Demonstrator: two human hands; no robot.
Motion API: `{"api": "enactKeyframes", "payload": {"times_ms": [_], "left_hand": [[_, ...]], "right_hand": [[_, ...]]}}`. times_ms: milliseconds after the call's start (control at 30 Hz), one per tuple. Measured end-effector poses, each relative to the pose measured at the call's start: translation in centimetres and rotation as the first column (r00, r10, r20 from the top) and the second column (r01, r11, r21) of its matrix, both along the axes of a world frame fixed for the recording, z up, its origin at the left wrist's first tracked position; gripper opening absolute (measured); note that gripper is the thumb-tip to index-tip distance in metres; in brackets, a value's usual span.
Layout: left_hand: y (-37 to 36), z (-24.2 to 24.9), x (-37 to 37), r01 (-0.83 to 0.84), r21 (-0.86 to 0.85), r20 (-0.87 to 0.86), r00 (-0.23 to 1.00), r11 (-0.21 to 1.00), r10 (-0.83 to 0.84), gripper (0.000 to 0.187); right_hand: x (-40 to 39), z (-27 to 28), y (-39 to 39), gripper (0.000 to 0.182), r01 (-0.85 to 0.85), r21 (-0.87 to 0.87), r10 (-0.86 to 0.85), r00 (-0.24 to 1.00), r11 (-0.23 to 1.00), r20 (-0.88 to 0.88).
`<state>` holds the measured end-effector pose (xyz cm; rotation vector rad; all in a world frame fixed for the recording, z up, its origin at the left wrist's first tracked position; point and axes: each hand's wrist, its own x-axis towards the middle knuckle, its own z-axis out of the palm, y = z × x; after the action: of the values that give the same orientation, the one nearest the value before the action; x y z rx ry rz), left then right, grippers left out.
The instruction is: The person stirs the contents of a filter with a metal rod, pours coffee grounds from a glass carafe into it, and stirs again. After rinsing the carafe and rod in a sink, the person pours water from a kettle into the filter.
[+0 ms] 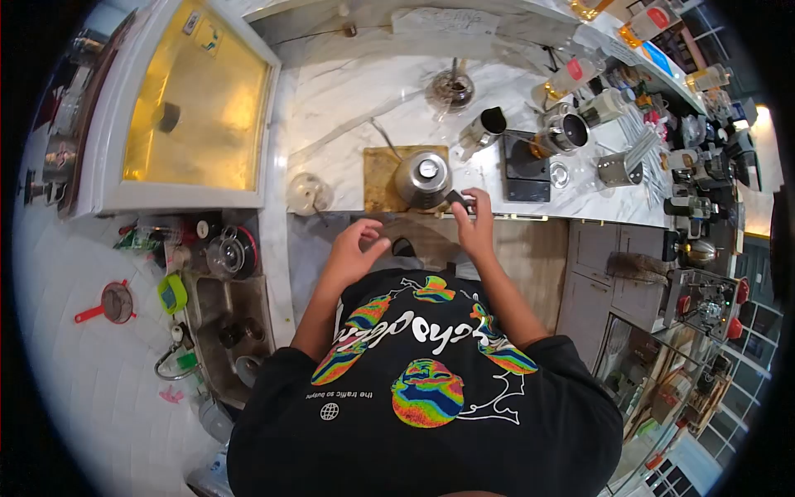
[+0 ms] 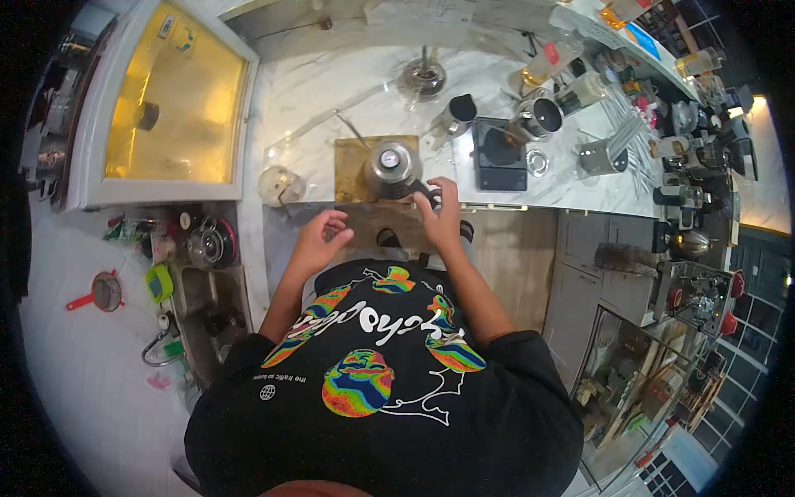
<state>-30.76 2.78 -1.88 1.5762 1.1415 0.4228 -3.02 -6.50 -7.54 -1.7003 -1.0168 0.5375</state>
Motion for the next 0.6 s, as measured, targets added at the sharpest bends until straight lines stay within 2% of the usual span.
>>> {"api": "enactKeyframes", "payload": {"times_ms": [33, 67, 167, 200, 233, 267, 300, 400, 533, 600], "left_hand": [[-0.1, 1.8, 1.1, 0.114, 0.097, -0.027, 0.993, 0.989, -0.112, 0.042], [-0.1, 3.6, 2.2, 0.226, 0.187, -0.066, 0.974, 0.956, -0.217, 0.040], [-0.4, 7.8, 6.3, 0.234, 0.157, 0.001, 0.971, 0.959, -0.237, 0.043], [-0.5, 9.0, 7.5, 0.243, 0.155, 0.004, 0.969, 0.957, -0.247, 0.043], [-0.7, 10.2, 8.7, 0.227, 0.162, 0.068, 0.968, 0.960, -0.240, 0.043], [-1.0, 11.0, 10.0, 0.209, 0.167, 0.132, 0.964, 0.964, -0.232, 0.044], [-1.3, 11.5, 11.2, 0.216, 0.165, 0.138, 0.961, 0.962, -0.240, 0.044], [-1.9, 12.2, 14.9, 0.104, 0.179, 0.290, 0.945, 0.978, -0.153, 0.045], [-2.8, 11.6, 20.8, -0.003, 0.118, 0.407, 0.912, 0.993, -0.046, 0.043], [-3.3, 10.9, 23.3, -0.041, 0.122, 0.370, 0.929, 0.992, -0.007, 0.040]], "right_hand": [[0.7, -0.7, -0.9, 0.042, 0.008, 0.002, -0.008, 1.000, 1.000, 0.010], [1.3, -1.8, -1.9, 0.041, 0.043, -0.008, -0.043, 0.998, 0.999, -0.052], [4.5, -2.2, -5.5, 0.038, 0.112, -0.085, -0.123, 0.981, 0.990, -0.148], [5.8, -0.9, -6.2, 0.038, 0.164, -0.168, -0.194, 0.965, 0.972, -0.176], [7.4, -0.1, -7.0, 0.039, 0.213, -0.250, -0.265, 0.944, 0.944, -0.197], [9.6, -1.5, -7.6, 0.038, 0.307, -0.188, -0.330, 0.938, 0.933, -0.102], [12.0, -1.5, -8.0, 0.038, 0.316, -0.189, -0.338, 0.936, 0.930, -0.096], [19.5, -1.4, -8.0, 0.039, 0.518, -0.167, -0.540, 0.831, 0.839, -0.131], [28.0, 0.2, -6.1, 0.043, 0.489, -0.149, -0.509, 0.845, 0.859, -0.162], [30.6, 2.6, -3.9, 0.049, 0.451, -0.149, -0.450, 0.892, 0.880, 0.042]]}}
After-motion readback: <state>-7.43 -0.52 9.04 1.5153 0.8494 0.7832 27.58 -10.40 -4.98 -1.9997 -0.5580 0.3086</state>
